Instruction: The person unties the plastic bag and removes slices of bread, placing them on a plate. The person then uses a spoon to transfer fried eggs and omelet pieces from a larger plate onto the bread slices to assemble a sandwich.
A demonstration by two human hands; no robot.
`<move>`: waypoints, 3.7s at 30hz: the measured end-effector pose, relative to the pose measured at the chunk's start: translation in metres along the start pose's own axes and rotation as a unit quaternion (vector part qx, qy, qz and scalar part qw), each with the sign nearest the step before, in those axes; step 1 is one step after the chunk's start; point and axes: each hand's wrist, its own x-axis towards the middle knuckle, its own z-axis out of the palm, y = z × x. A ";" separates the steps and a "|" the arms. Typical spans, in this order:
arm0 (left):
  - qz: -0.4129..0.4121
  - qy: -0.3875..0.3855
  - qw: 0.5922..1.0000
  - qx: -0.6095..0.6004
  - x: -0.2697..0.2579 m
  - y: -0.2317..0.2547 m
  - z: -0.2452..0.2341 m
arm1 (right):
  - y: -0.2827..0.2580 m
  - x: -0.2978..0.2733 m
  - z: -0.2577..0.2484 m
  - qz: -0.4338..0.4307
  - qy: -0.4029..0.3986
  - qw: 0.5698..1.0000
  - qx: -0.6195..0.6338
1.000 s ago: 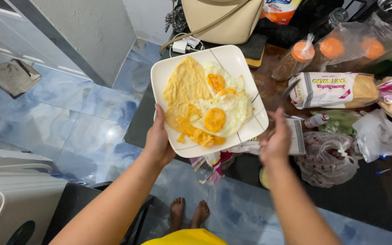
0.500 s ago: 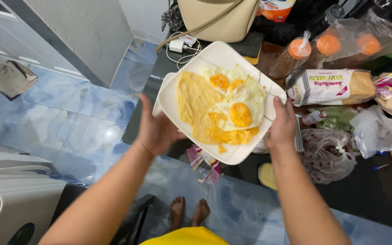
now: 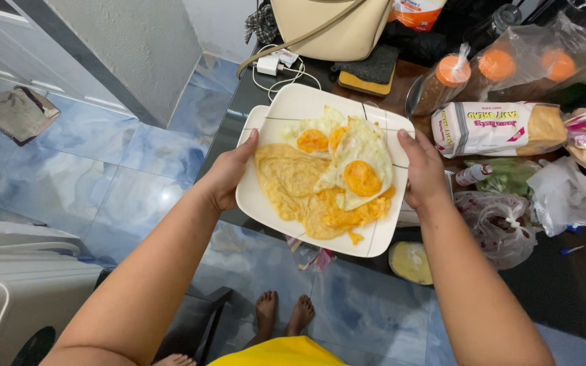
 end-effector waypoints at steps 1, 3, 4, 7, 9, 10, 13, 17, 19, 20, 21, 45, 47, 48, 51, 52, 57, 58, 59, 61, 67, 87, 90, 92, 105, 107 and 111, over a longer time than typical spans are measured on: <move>0.006 0.004 1.000 -0.005 0.001 -0.001 0.000 | -0.001 0.002 0.000 0.002 0.004 1.000 -0.013; 0.017 0.013 1.000 -0.009 0.000 -0.002 0.000 | -0.001 0.007 -0.003 0.005 0.011 0.999 -0.037; 0.022 0.016 1.000 -0.006 0.001 -0.003 0.000 | 0.000 0.010 -0.005 0.007 0.008 0.999 -0.039; 0.030 0.025 0.999 -0.007 0.000 -0.004 0.000 | 0.006 0.019 -0.017 -0.005 -0.021 0.999 -0.038; 0.036 0.037 0.999 -0.006 0.002 -0.004 0.000 | 0.007 0.026 -0.028 -0.040 -0.067 0.997 -0.027; 0.039 0.047 0.998 -0.003 0.003 -0.004 0.000 | 0.003 0.025 -0.034 -0.037 -0.014 0.993 -0.108; 0.039 0.058 0.998 -0.002 0.008 -0.004 -0.004 | -0.018 0.013 -0.038 -0.070 0.086 0.938 -0.328; 0.051 0.058 0.997 -0.010 0.014 -0.003 -0.013 | -0.042 -0.059 -0.022 -0.135 0.063 0.861 -0.486; 0.060 0.053 0.996 -0.025 0.017 -0.004 -0.018 | -0.049 -0.086 -0.007 -0.174 0.041 0.809 -0.561; 0.065 0.050 0.996 -0.032 0.020 -0.003 -0.021 | -0.051 -0.094 0.000 -0.193 0.031 0.779 -0.595; 0.074 0.049 0.995 -0.036 0.024 -0.001 -0.024 | -0.051 -0.099 0.008 -0.194 0.043 0.786 -0.586; 0.136 0.030 0.989 -0.048 0.032 0.015 -0.072 | -0.019 -0.069 0.077 -0.124 0.037 0.837 -0.532; 0.129 0.038 0.990 -0.045 0.034 0.015 -0.069 | -0.023 -0.067 0.073 -0.116 0.027 0.842 -0.526; 0.125 0.036 0.990 -0.046 0.035 0.016 -0.068 | -0.023 -0.066 0.072 -0.116 0.023 0.848 -0.517; 0.117 0.031 0.991 -0.053 0.034 0.017 -0.067 | -0.019 -0.066 0.074 -0.107 0.013 0.865 -0.490; 0.120 0.025 0.991 -0.057 0.035 0.018 -0.066 | -0.019 -0.064 0.076 -0.105 0.011 0.870 -0.482; 0.128 0.044 0.990 -0.044 0.034 0.018 -0.067 | -0.019 -0.063 0.091 -0.105 0.000 0.876 -0.471; 0.120 0.042 0.991 -0.046 0.035 0.020 -0.067 | -0.020 -0.063 0.095 -0.109 0.001 0.876 -0.471; 0.113 0.040 0.992 -0.047 0.035 0.022 -0.067 | -0.021 -0.063 0.098 -0.114 0.003 0.875 -0.471; 0.116 0.029 0.991 -0.056 0.034 0.024 -0.067 | -0.023 -0.067 0.105 -0.096 0.010 0.877 -0.470; 0.102 0.012 0.994 -0.047 0.032 0.039 -0.072 | -0.021 -0.073 0.130 -0.134 0.028 0.861 -0.491; 0.101 0.009 0.992 -0.069 0.024 0.042 -0.109 | -0.014 -0.078 0.158 -0.149 0.058 0.804 -0.573; 0.102 0.008 0.992 -0.076 0.025 0.038 -0.111 | -0.014 -0.078 0.165 -0.140 0.064 0.814 -0.559; 0.103 0.004 0.992 -0.075 0.026 0.035 -0.112 | -0.013 -0.076 0.169 -0.137 0.069 0.825 -0.543; 0.112 0.014 0.990 -0.084 0.017 0.032 -0.115 | -0.007 -0.068 0.186 -0.177 0.046 0.784 -0.593; 0.114 0.009 0.989 -0.092 0.017 0.031 -0.117 | -0.008 -0.067 0.184 -0.135 0.046 0.804 -0.577; 0.128 0.007 0.987 -0.096 0.019 0.033 -0.121 | -0.013 -0.065 0.177 -0.104 0.029 0.831 -0.545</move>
